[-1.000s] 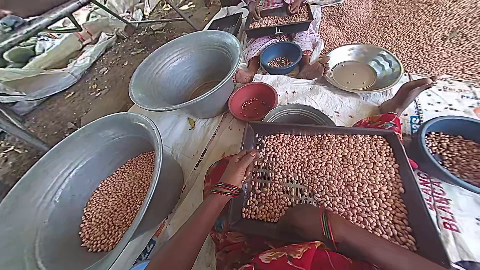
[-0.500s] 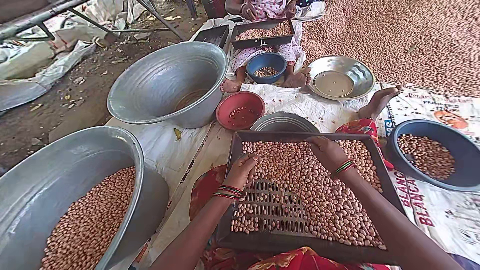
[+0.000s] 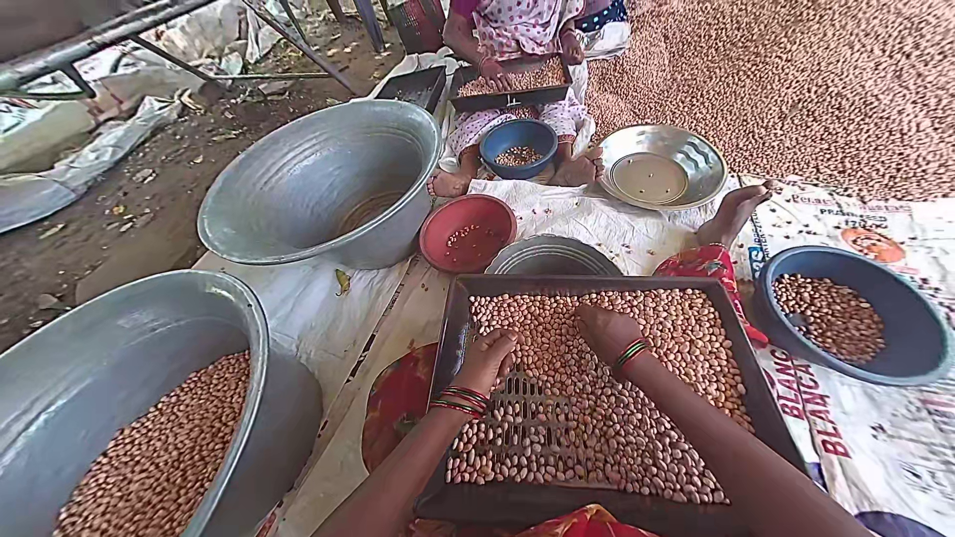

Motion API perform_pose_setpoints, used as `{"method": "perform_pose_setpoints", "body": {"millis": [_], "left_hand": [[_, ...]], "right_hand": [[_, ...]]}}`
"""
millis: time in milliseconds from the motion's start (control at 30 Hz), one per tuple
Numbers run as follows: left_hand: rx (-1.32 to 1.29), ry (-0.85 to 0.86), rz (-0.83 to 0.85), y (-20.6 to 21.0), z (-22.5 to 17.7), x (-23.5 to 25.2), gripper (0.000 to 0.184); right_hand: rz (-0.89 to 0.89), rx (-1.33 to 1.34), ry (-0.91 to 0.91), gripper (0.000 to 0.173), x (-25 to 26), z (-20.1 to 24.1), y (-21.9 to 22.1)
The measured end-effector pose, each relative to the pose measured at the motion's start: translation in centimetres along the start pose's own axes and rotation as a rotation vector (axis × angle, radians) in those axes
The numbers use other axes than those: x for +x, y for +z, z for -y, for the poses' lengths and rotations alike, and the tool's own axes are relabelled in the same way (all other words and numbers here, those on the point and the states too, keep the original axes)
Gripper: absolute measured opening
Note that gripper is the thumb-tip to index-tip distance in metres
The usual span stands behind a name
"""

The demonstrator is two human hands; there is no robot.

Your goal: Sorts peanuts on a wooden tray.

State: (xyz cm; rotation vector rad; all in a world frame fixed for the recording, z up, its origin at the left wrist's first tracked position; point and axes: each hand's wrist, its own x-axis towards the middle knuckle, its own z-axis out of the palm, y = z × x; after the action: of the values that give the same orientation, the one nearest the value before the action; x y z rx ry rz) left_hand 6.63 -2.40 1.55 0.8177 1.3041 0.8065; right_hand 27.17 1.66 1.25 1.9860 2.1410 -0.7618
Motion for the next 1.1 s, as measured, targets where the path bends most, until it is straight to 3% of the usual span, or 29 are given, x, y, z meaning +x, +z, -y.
{"method": "perform_pose_setpoints", "body": {"millis": [100,300,533,600,700,833,900,967,1033,1100], "left_hand": [[-0.006,-0.026,0.006,-0.1,0.6,0.2,0.024],[-0.018,-0.073,0.015,-0.3,0.8,-0.3,0.023],[0.078,-0.177,0.09,0.4,1.1,-1.0,0.029],[0.075,-0.257,0.1,0.8,1.3,-1.1,0.037],[-0.02,-0.358,0.118,1.5,1.7,-1.3,0.051],[-0.163,-0.333,0.152,1.3,1.8,-1.9,0.048],[-0.135,-0.236,0.137,0.1,0.9,-2.4,0.04],[-0.008,-0.1,0.149,-1.8,0.3,-3.1,0.037],[0.31,0.028,0.213,-3.8,0.5,-3.8,0.026],[0.683,0.077,0.276,-5.0,0.8,-4.8,0.028]], "right_hand": [[0.082,-0.081,0.056,0.041,0.5,0.9,-0.1],[0.07,-0.073,0.094,0.041,0.5,1.0,0.0],[-0.06,0.044,0.065,0.041,-0.4,0.8,0.1],[-0.094,0.142,-0.071,0.038,-2.3,1.9,-0.6],[0.056,0.247,-0.359,0.037,-5.3,3.8,-1.4],[0.079,0.207,-0.561,0.034,-7.2,2.8,0.3],[0.275,0.112,-0.56,0.033,-7.8,0.9,0.4],[0.648,-0.048,-0.532,0.034,-8.7,-0.3,0.6],[0.863,-0.2,-0.502,0.033,-10.0,-1.0,1.8],[0.924,-0.289,-0.431,0.031,-10.2,-1.5,3.0]]}}
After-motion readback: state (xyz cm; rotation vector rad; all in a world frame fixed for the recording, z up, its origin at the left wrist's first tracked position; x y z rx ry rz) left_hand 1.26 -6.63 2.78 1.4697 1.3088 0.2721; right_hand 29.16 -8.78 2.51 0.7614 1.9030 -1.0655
